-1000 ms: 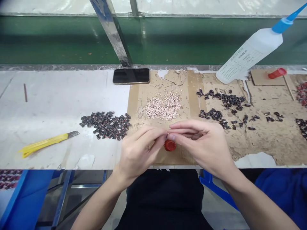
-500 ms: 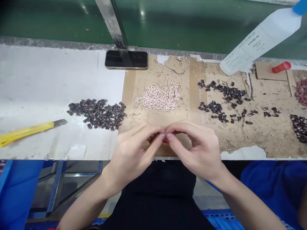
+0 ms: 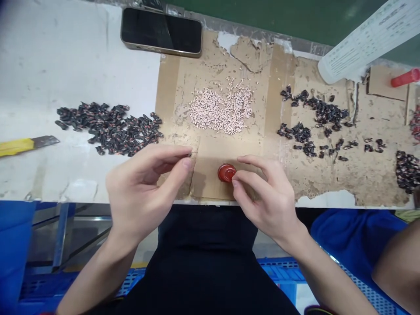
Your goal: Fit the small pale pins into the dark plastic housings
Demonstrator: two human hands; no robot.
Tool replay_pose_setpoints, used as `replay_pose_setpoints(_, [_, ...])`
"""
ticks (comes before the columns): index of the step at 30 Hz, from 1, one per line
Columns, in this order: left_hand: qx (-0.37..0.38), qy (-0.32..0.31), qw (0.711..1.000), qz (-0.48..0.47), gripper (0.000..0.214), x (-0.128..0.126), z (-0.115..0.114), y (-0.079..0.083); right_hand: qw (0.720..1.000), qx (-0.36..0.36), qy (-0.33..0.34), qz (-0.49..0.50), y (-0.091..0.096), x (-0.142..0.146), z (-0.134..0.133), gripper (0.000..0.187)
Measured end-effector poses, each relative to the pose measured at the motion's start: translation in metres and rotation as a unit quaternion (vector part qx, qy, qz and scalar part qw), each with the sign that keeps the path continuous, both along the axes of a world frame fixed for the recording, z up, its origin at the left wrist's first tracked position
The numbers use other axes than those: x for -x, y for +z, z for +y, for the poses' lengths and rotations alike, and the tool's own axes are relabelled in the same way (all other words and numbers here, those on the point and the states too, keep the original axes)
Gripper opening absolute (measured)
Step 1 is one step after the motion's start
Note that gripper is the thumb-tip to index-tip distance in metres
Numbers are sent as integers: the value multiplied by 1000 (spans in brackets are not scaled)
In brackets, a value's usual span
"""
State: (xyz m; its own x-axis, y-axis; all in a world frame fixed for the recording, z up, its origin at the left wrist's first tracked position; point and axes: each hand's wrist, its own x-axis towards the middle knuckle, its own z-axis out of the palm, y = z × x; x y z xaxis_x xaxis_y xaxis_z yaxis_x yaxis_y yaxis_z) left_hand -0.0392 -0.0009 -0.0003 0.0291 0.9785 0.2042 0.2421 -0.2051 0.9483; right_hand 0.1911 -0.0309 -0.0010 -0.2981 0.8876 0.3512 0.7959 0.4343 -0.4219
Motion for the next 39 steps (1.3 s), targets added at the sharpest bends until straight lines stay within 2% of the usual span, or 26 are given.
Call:
replay_pose_setpoints(5, [-27, 20, 999, -23, 26, 2, 2, 0, 999, -17, 26, -36, 2, 2, 1, 21])
replay_pose_setpoints(7, [16, 12, 999, -46, 22, 0, 2, 3, 1000, -1, 7, -3, 6, 3, 0, 18])
replay_pose_setpoints(9, [108, -15, 989, -102, 17, -5, 1, 6, 995, 46, -25, 89, 11, 4, -1, 16])
replay_pose_setpoints(11, [215, -54, 957, -188, 12, -11, -1, 9, 967, 126, -49, 217, 16, 7, -2, 15])
replay_pose_setpoints(14, [317, -96, 891, -312, 9, -22, -1, 9, 891, 236, -59, 383, 20, 11, -3, 14])
replay_pose_setpoints(16, [354, -109, 855, -363, 8, -27, -1, 9, 857, 261, -64, 440, 22, 14, -3, 14])
replay_pose_setpoints(17, [367, -113, 841, -381, 8, -28, -1, 9, 851, 259, -67, 451, 22, 15, -3, 15])
replay_pose_setpoints(20, [386, -114, 820, -407, 9, -29, -2, 9, 862, 239, -73, 442, 25, 20, -1, 20])
replay_pose_setpoints(23, [392, -110, 816, -410, 13, -28, -3, 10, 875, 228, -78, 421, 29, 23, 1, 23])
replay_pose_setpoints(31, [392, -113, 822, -397, 16, -28, -2, 12, 897, 209, -65, 385, 30, 25, 2, 21])
replay_pose_setpoints(39, [373, -129, 846, -359, 17, -21, -2, 16, 907, 230, -10, 353, 32, 19, 5, 19])
